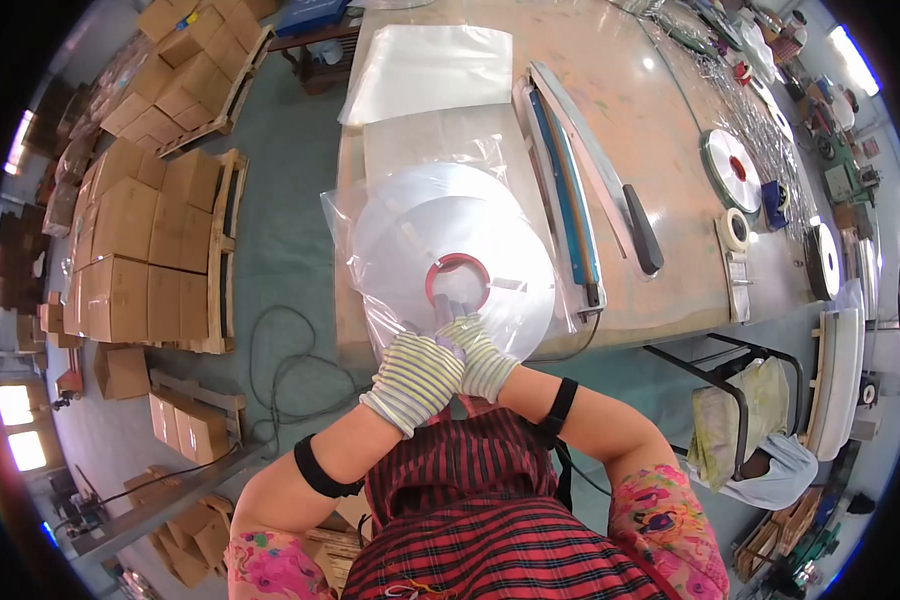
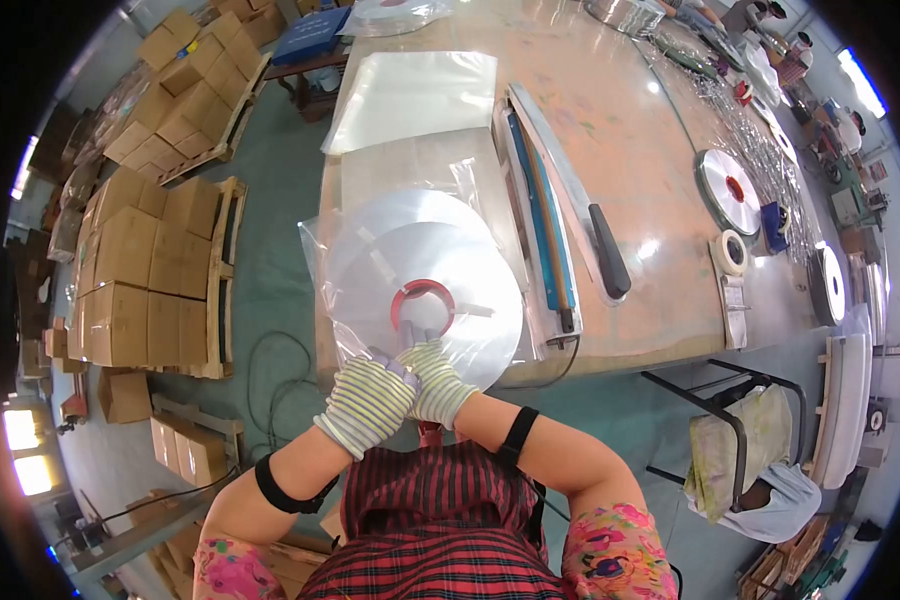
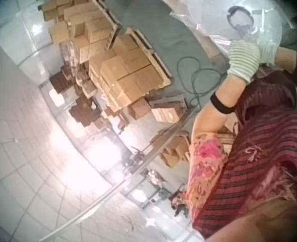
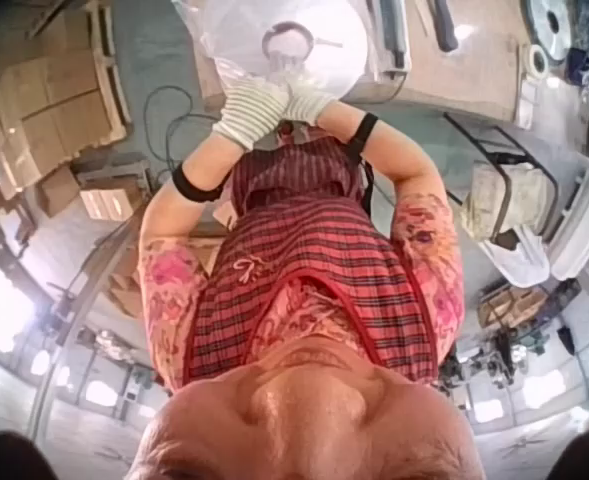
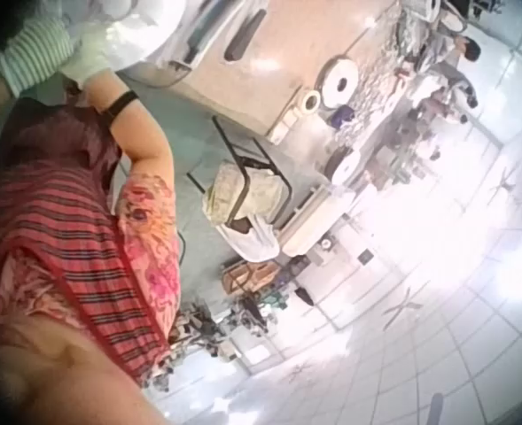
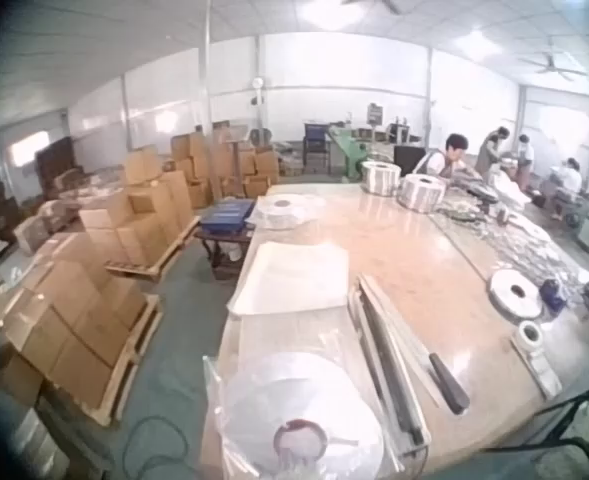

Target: Packaging large metallic reels into plastic bags and sealing them with a heat sealer.

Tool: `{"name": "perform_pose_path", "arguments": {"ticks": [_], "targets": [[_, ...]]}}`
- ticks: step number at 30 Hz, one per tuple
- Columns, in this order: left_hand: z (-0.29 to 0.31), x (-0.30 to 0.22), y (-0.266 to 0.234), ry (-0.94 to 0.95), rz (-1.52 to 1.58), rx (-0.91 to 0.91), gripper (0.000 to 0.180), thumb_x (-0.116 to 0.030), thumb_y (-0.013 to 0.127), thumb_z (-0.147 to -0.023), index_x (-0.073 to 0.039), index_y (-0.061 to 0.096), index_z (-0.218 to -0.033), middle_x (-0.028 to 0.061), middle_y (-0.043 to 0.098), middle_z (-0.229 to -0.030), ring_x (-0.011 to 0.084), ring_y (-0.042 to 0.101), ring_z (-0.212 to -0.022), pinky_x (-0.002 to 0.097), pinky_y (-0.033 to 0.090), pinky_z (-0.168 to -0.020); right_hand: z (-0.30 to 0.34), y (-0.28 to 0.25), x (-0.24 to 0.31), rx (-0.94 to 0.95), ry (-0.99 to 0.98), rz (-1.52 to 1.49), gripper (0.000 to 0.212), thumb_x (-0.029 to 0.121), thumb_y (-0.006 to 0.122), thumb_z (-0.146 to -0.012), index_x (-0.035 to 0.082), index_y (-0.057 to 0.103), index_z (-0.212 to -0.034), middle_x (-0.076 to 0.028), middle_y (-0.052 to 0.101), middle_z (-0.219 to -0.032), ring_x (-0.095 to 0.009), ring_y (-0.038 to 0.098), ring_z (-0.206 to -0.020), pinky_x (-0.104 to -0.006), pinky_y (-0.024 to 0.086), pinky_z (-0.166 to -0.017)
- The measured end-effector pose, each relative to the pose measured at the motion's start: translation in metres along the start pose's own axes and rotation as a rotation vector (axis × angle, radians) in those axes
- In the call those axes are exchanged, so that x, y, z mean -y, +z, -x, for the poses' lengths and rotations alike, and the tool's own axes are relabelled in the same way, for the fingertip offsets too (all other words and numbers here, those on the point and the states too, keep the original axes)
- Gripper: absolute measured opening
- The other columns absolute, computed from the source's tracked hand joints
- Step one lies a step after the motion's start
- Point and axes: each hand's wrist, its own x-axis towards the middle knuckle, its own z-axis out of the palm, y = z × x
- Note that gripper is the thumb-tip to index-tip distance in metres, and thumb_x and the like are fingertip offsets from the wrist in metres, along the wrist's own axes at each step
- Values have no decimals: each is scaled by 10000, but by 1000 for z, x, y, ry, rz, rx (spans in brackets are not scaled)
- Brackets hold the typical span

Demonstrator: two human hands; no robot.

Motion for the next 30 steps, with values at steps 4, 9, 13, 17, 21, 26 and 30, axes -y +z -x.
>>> {"name": "perform_pose_path", "arguments": {"ticks": [4,9,13,17,21,26,30], "targets": [[4,3,-14,37,16,-20,153,-198,519,-780,-62,590,-776,110,582,-645,275,579,-572,419,452,-510,-16,-35,14,234,-19,64,322,326,607,-665,85,673,-869,-161,650,-909,-329,595,-942,-431,410,-814],[10,4,-5,16,69,-84,136,-181,537,-748,-50,573,-738,106,570,-629,275,601,-623,418,458,-524,-7,-13,10,-210,-153,-18,440,318,537,-751,24,619,-1067,-250,495,-1234,-411,360,-1244,-519,308,-983],[12,3,-8,48,139,-61,135,-181,538,-740,-53,579,-731,105,575,-642,265,605,-639,410,464,-537,5,-25,-18,224,-55,-78,527,325,538,-759,52,530,-1209,-260,364,-1349,-415,280,-1297,-538,219,-1046],[12,-2,-5,62,110,-85,135,-190,544,-729,-64,586,-706,94,576,-658,244,597,-630,394,466,-549,3,-69,-27,316,-246,406,910,384,694,-616,138,298,-1397,-288,280,-1383,-425,208,-1326,-517,119,-1095],[14,-5,10,54,61,-56,140,-197,550,-716,-65,594,-702,88,570,-652,241,589,-613,398,463,-527,-2,-69,-37,221,-372,370,882,429,658,-642,128,306,-1393,-283,288,-1375,-416,211,-1323,-509,97,-1100],[12,-8,8,49,70,-9,141,-201,551,-711,-68,598,-705,90,570,-652,242,590,-612,403,459,-509,-9,-77,-43,91,-367,319,819,459,577,-699,71,322,-1374,-321,308,-1317,-451,310,-1235,-540,147,-1060],[14,-7,-4,38,95,21,145,-204,547,-707,-69,599,-697,94,565,-635,247,588,-594,404,458,-507,-15,-59,-56,-6,-461,336,847,497,602,-651,64,372,-1342,-313,348,-1267,-451,323,-1212,-537,152,-1061]]}}
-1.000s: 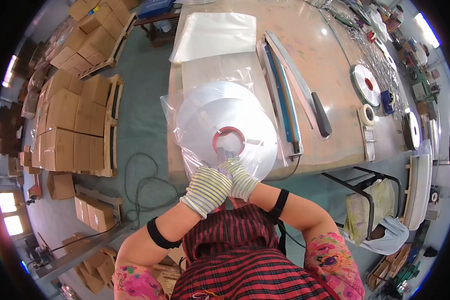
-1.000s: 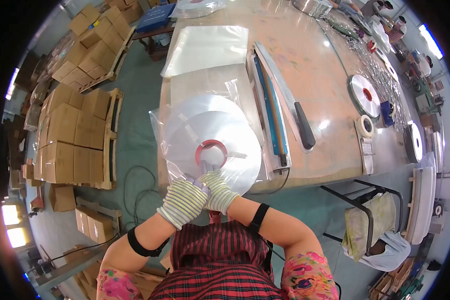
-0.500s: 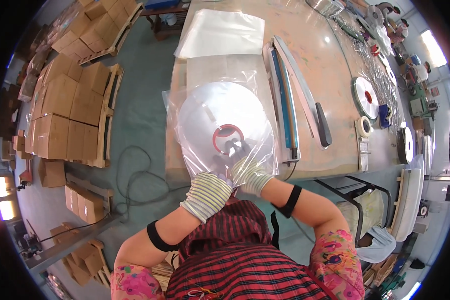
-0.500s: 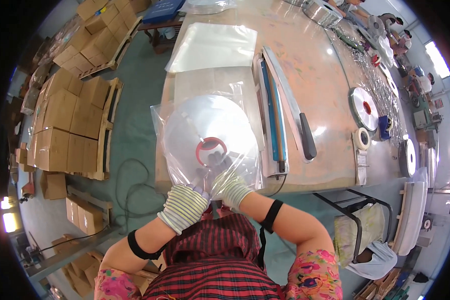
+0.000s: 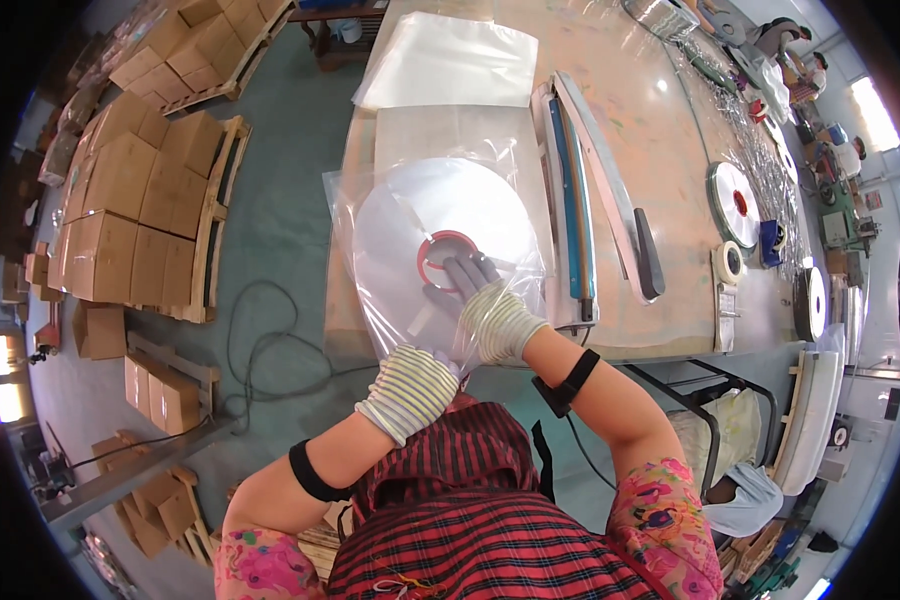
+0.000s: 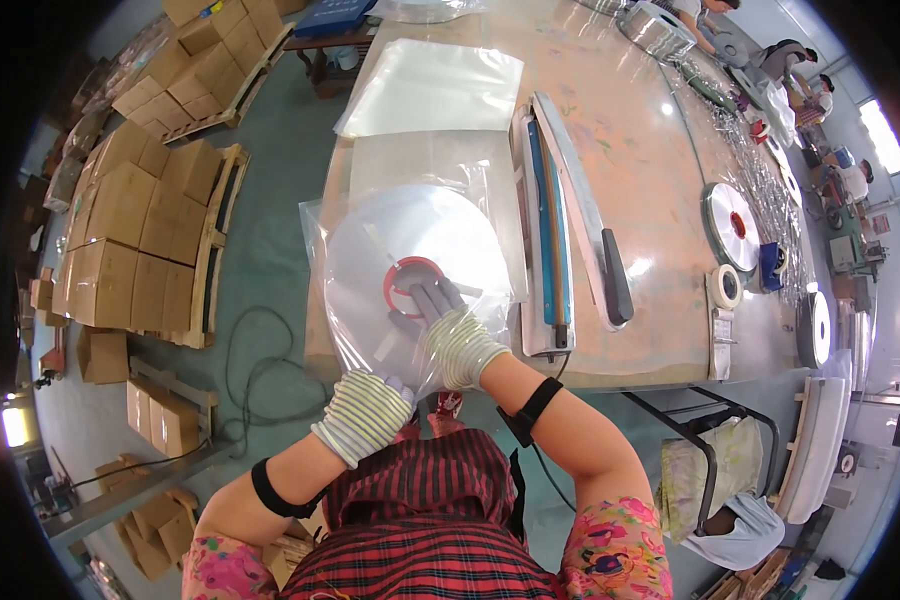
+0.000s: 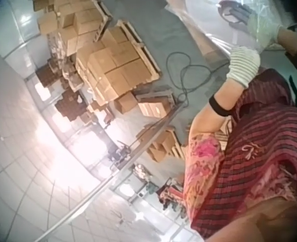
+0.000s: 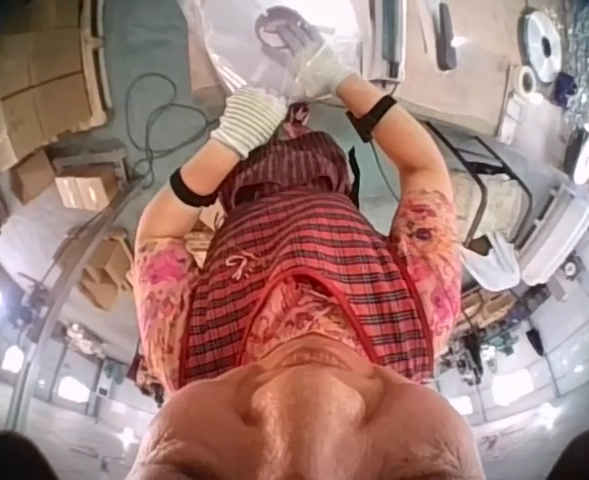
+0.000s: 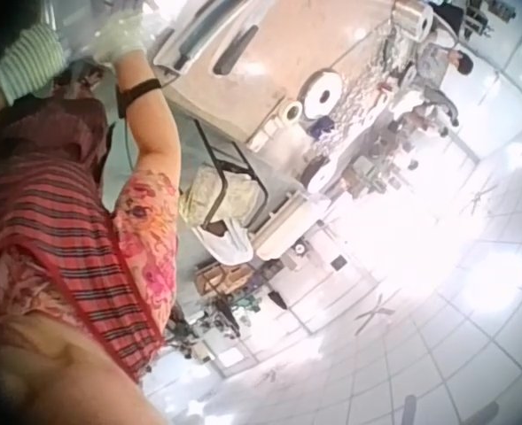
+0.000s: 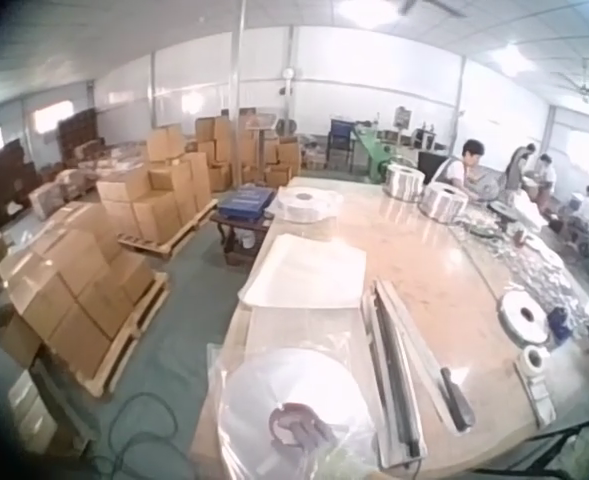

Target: Packaging large metallic reels into plastic bags and sealing them with a heat sealer.

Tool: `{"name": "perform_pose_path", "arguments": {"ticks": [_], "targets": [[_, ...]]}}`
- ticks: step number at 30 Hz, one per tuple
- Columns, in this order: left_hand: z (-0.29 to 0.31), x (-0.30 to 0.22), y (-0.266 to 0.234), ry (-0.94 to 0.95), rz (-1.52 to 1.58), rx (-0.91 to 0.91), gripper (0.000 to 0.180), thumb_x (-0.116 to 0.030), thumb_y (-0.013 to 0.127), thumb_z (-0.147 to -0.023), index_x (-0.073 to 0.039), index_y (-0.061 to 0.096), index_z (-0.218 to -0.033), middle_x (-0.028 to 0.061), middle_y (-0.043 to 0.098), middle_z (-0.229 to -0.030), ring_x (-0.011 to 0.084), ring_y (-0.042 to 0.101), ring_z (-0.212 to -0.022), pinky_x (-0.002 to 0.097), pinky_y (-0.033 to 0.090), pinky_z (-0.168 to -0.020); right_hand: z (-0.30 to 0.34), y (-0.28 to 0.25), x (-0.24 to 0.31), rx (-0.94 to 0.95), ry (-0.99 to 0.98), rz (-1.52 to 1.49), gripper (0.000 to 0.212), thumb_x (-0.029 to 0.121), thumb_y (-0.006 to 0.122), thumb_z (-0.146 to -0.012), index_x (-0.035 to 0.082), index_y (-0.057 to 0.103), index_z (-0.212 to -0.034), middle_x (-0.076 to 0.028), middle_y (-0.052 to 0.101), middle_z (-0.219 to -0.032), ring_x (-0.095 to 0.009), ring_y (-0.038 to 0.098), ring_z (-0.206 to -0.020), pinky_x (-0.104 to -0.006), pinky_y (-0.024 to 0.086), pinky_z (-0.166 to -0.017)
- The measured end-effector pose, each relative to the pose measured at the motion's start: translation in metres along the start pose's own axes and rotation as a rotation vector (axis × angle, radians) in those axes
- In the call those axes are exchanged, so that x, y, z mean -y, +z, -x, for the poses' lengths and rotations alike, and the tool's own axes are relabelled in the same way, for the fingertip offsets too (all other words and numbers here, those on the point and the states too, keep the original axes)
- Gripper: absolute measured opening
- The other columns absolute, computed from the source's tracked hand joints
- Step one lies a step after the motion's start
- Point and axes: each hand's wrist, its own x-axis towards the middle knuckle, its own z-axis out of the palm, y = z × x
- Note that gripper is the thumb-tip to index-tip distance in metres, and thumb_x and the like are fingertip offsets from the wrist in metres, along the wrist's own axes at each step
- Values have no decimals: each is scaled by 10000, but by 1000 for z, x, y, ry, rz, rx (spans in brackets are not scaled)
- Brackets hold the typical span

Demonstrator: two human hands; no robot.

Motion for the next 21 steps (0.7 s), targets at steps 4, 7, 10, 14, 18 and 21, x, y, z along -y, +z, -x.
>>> {"name": "perform_pose_path", "arguments": {"ticks": [4,7,10,14,18,21], "targets": [[7,3,-9,-18,128,-123,222,-260,591,-766,-40,613,-748,123,602,-715,270,601,-642,394,472,-539,-6,-3,-7,-18,-54,-74,925,552,645,-567,61,403,-1313,-295,391,-1213,-429,333,-1206,-531,157,-1063],[22,6,-23,-119,371,-330,296,-307,600,-815,-17,627,-864,107,625,-764,222,610,-690,352,490,-602,-5,-8,-14,40,-76,-60,965,567,661,-535,63,399,-1314,-279,405,-1194,-417,341,-1202,-531,170,-1059],[48,14,18,-684,1002,-490,408,-343,586,-857,30,570,-1022,87,620,-848,200,598,-740,339,496,-680,-6,-3,-14,60,-66,-54,984,570,664,-530,65,382,-1326,-260,409,-1190,-412,346,-1194,-532,176,-1057],[46,42,111,-1011,1360,-665,476,-382,585,-864,18,542,-1118,82,602,-976,163,576,-829,313,478,-778,-14,-8,-9,84,-53,-1,977,518,680,-552,67,337,-1347,-245,395,-1215,-396,351,-1194,-543,184,-1051],[12,48,126,-1070,2106,-635,664,-487,637,-795,-11,459,-1222,120,545,-1136,212,547,-974,353,452,-861,-18,-3,-6,-29,-90,121,853,392,692,-580,49,394,-1302,-209,419,-1204,-360,386,-1164,-496,254,-1031],[-9,41,115,-946,2458,-542,776,-538,667,-742,-7,418,-1250,114,551,-1107,254,547,-968,380,447,-888,-23,-7,-3,107,55,-30,1013,408,747,-522,-25,297,-1320,-255,397,-1215,-374,369,-1190,-491,225,-1047]]}}
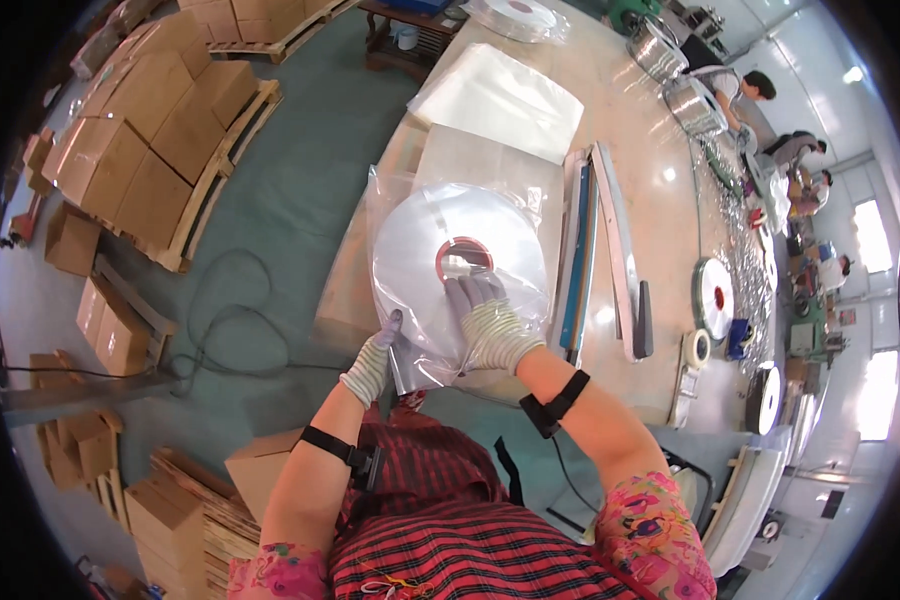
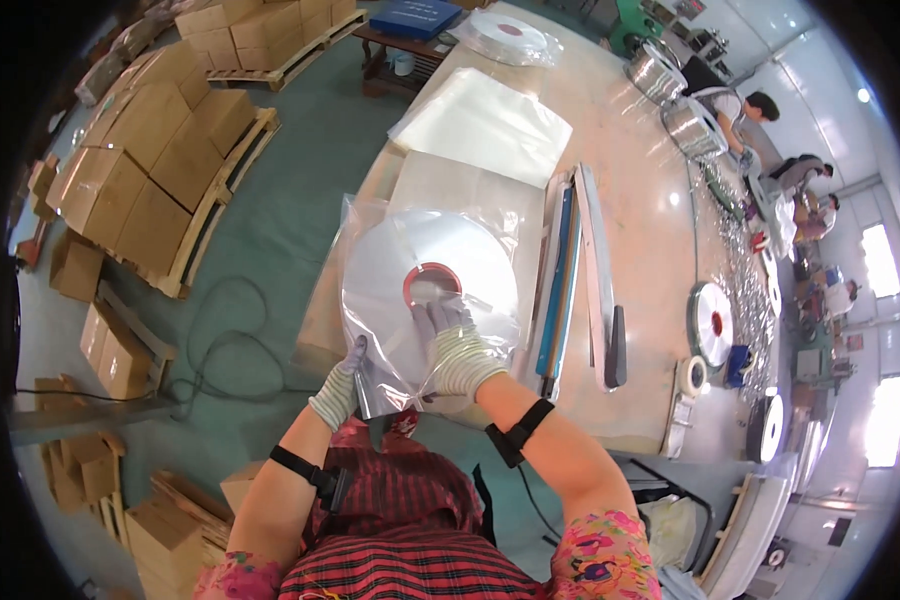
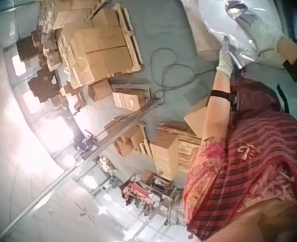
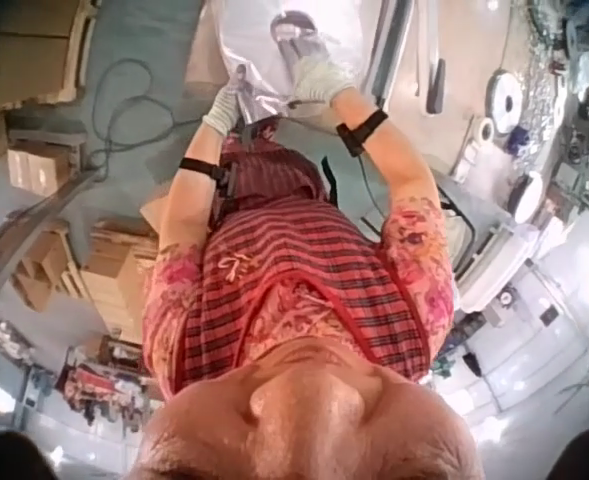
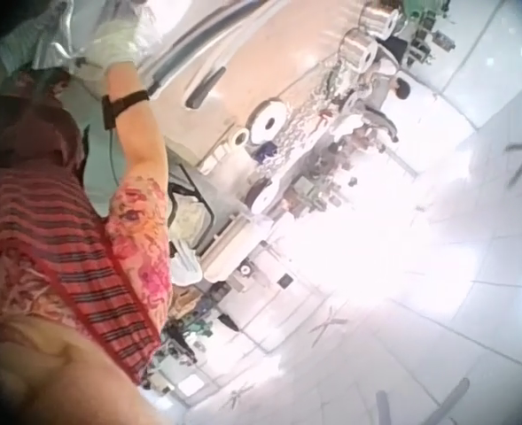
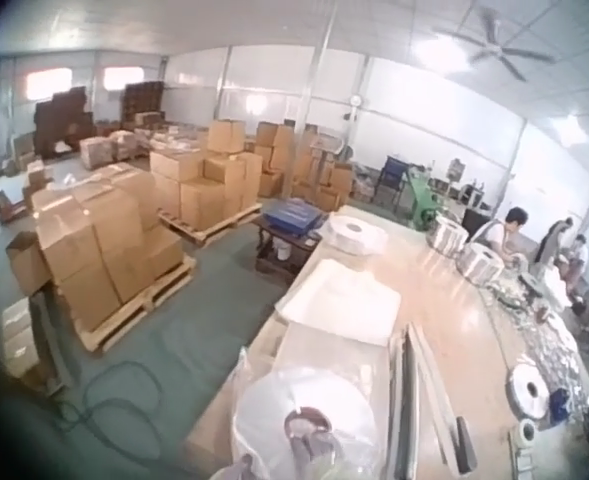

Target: Packaging large metallic reels into plastic bags and sealing them with a heat sealer.

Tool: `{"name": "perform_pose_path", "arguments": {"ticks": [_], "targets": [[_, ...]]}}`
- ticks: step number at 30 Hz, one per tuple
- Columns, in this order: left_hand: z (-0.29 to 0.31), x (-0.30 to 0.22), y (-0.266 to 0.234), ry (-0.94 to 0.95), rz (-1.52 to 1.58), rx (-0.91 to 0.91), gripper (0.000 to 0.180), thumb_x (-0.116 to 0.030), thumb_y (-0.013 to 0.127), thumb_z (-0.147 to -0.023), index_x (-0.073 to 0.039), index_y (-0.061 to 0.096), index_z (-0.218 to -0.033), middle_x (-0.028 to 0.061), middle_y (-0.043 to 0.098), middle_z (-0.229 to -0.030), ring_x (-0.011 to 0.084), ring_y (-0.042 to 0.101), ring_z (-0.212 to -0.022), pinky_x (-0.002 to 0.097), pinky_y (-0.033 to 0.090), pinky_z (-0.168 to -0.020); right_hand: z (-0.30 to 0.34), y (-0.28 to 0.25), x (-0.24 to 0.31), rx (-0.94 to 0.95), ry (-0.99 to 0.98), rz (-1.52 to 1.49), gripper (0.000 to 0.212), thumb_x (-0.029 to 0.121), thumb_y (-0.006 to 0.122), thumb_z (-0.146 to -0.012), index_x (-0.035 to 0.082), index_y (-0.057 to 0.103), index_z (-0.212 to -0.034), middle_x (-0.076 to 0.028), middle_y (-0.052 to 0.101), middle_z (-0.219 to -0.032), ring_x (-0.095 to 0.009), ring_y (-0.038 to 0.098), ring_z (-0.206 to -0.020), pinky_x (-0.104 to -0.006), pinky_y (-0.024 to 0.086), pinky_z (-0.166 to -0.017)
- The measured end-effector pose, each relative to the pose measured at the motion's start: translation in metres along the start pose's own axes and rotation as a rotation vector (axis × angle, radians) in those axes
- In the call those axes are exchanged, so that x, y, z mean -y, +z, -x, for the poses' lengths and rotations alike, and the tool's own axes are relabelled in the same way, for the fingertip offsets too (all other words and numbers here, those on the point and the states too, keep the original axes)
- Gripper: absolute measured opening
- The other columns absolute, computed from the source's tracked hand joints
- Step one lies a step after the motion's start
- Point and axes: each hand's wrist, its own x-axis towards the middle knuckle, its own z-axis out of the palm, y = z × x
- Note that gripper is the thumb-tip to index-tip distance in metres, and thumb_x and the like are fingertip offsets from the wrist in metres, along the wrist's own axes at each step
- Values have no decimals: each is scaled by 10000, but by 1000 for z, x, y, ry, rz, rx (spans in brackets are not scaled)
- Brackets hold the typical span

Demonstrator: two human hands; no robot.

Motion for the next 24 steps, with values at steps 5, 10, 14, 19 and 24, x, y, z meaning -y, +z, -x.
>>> {"name": "perform_pose_path", "arguments": {"ticks": [5,10,14,19,24], "targets": [[-7,6,10,-43,82,137,766,-507,707,-719,-45,407,-1251,106,554,-1090,257,538,-1014,399,459,-878,-9,-9,3,92,44,13,1035,364,761,-490,-74,282,-1296,-258,422,-1187,-386,417,-1123,-472,259,-1025],[-25,24,-10,-54,210,182,547,-355,689,-781,-46,482,-1182,87,581,-1031,244,578,-920,381,500,-818,-9,-11,15,127,43,-2,1048,367,758,-496,-78,261,-1305,-257,419,-1189,-388,414,-1130,-470,246,-1037],[-6,22,-6,-65,288,220,464,-329,682,-795,-60,515,-1135,62,590,-1000,219,594,-884,368,513,-785,0,-13,24,112,70,33,933,396,730,-555,-78,335,-1255,-242,463,-1156,-381,442,-1109,-461,282,-1015],[0,13,-8,-29,275,203,472,-351,697,-781,-52,524,-1104,61,587,-968,207,595,-878,364,522,-749,-39,-46,17,291,276,-253,591,439,655,-703,-16,556,-1069,-206,591,-1001,-363,517,-1037,-421,402,-919],[20,-7,25,-11,212,264,459,-347,685,-791,-41,525,-1093,38,576,-944,160,587,-830,333,522,-733,-39,-28,-20,286,203,-172,495,455,534,-838,6,592,-1037,-159,622,-1010,-314,569,-1001,-368,445,-862]]}}
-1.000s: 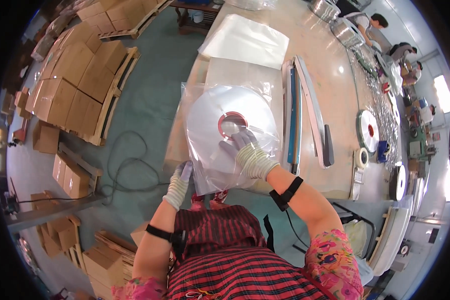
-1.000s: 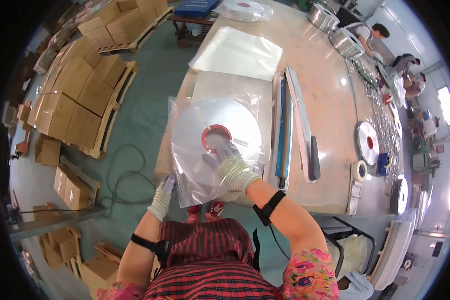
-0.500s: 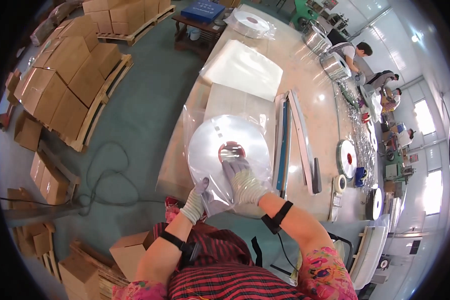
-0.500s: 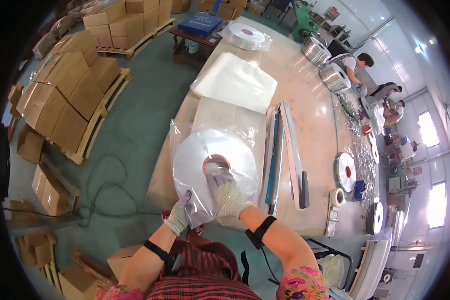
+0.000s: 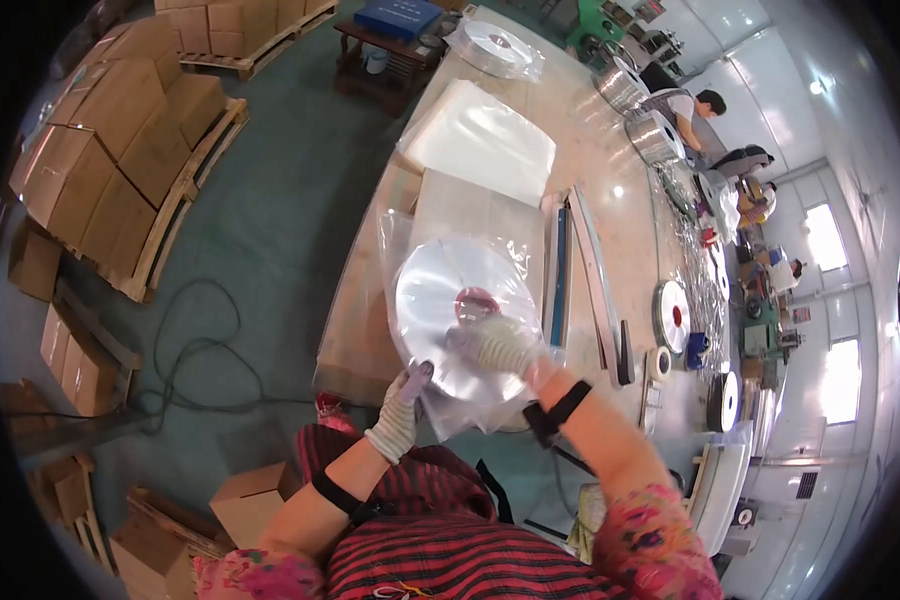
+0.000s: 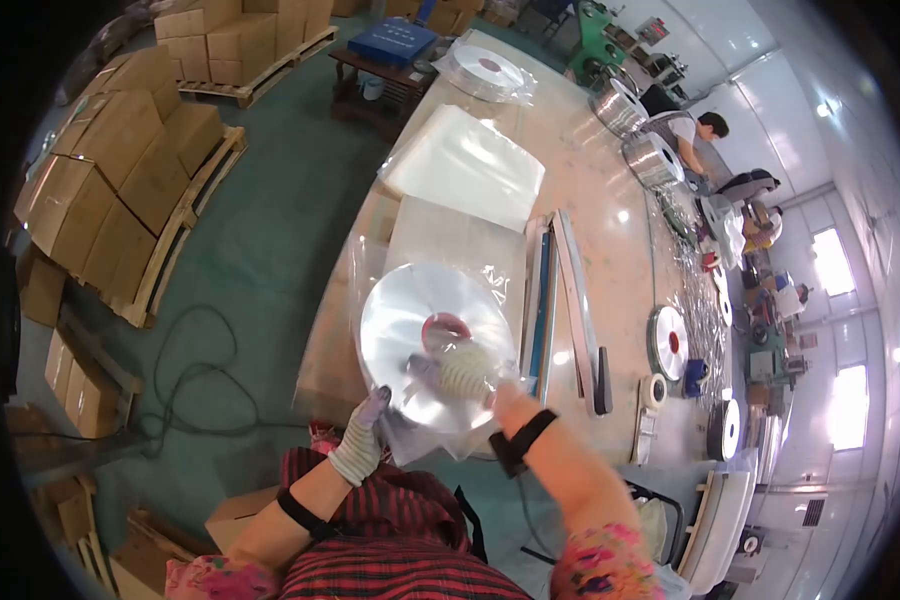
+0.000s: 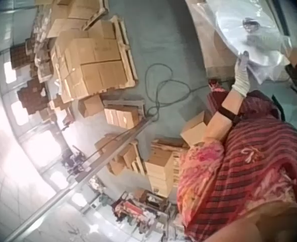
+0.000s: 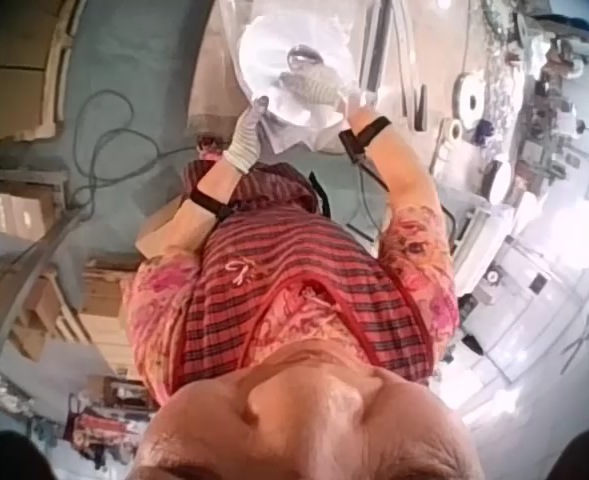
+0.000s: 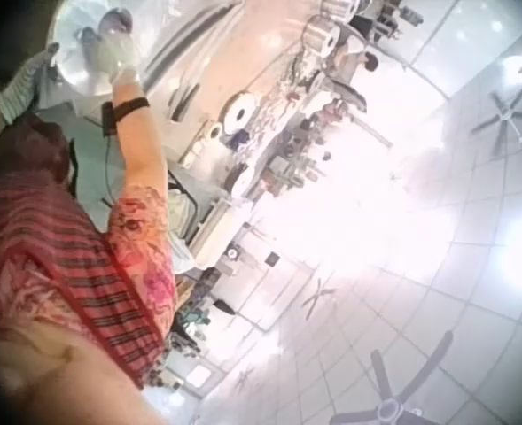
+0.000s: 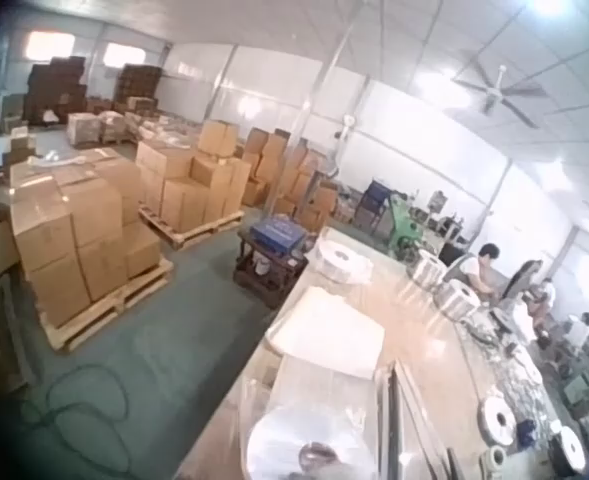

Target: Packaging large metallic reels into plastic bags and sealing them with a heat sealer.

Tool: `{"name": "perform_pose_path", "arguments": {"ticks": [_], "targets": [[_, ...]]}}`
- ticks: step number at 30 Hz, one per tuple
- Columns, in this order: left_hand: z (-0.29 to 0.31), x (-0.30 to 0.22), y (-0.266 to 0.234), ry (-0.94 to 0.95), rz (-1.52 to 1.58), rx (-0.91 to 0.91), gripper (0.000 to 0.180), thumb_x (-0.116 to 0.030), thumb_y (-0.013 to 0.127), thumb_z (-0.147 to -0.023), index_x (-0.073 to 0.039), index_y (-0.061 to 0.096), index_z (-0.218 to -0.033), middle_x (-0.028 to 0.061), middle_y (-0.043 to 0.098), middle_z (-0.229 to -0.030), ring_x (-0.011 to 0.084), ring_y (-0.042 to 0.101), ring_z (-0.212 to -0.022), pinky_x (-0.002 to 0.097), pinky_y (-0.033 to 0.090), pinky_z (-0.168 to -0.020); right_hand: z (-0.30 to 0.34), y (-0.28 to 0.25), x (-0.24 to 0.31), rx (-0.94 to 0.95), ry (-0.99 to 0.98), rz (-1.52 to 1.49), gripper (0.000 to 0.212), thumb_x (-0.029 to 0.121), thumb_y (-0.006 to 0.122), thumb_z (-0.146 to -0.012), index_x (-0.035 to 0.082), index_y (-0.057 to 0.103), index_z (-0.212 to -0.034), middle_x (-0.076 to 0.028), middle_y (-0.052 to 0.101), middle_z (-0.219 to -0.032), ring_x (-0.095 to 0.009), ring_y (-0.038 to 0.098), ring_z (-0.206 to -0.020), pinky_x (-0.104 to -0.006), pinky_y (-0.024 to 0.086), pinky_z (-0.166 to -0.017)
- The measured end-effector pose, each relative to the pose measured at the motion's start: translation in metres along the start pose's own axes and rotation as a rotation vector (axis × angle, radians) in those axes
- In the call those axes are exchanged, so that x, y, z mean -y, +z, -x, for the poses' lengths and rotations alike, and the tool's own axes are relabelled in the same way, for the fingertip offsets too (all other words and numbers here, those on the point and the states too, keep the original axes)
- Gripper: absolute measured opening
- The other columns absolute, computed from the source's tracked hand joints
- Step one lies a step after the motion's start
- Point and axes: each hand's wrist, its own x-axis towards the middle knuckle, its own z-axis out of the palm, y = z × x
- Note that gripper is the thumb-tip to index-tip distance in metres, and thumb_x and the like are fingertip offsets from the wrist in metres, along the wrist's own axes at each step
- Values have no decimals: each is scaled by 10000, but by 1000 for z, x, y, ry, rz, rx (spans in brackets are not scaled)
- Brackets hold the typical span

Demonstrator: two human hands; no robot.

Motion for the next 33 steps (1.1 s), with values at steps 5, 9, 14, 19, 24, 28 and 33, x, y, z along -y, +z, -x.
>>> {"name": "perform_pose_path", "arguments": {"ticks": [5,9,14,19,24,28,33], "targets": [[39,-83,75,34,-308,343,858,-642,560,-761,79,418,-1203,199,545,-1127,330,575,-994,436,484,-860,18,-53,-4,-226,65,-1352,379,319,486,-917,22,554,-1144,-59,608,-1023,-163,576,-936,-286,457,-824],[22,-130,57,171,-496,160,852,-667,447,-811,64,419,-1248,196,550,-1150,261,571,-1042,391,464,-871,55,-67,3,54,231,-1462,338,257,494,-926,29,542,-1171,-34,597,-1020,-114,558,-922,-265,455,-818],[9,-46,-20,-2,-549,-228,809,-658,440,-815,-31,385,-1323,120,482,-1266,215,497,-1108,353,422,-913,175,15,47,78,248,-1560,330,247,500,-923,29,546,-1166,-35,597,-1018,-110,555,-918,-264,454,-817],[-8,-9,-42,-190,-176,-172,791,-658,442,-812,-63,392,-1330,93,472,-1285,255,475,-1116,366,392,-947,164,52,84,90,234,-1708,322,238,507,-920,30,549,-1162,-36,598,-1016,-107,553,-914,-264,453,-816],[-11,-9,-32,-306,80,78,736,-638,455,-825,-92,417,-1317,106,464,-1294,261,459,-1155,384,391,-976,170,62,94,-45,259,-1874,314,228,514,-917,31,553,-1157,-37,598,-1014,-103,551,-910,-264,452,-815],[-20,4,-39,-155,-5,74,684,-636,423,-839,-93,467,-1254,96,527,-1204,271,507,-1083,400,417,-946,238,69,109,-149,240,-1958,307,221,519,-914,32,556,-1153,-38,598,-1013,-100,549,-907,-263,452,-814],[-23,8,-62,-310,81,96,553,-557,414,-878,-104,492,-1186,87,552,-1147,262,526,-1041,401,431,-924,207,81,136,-180,150,-1996,299,212,526,-911,33,560,-1149,-38,599,-1011,-96,546,-903,-263,451,-814]]}}
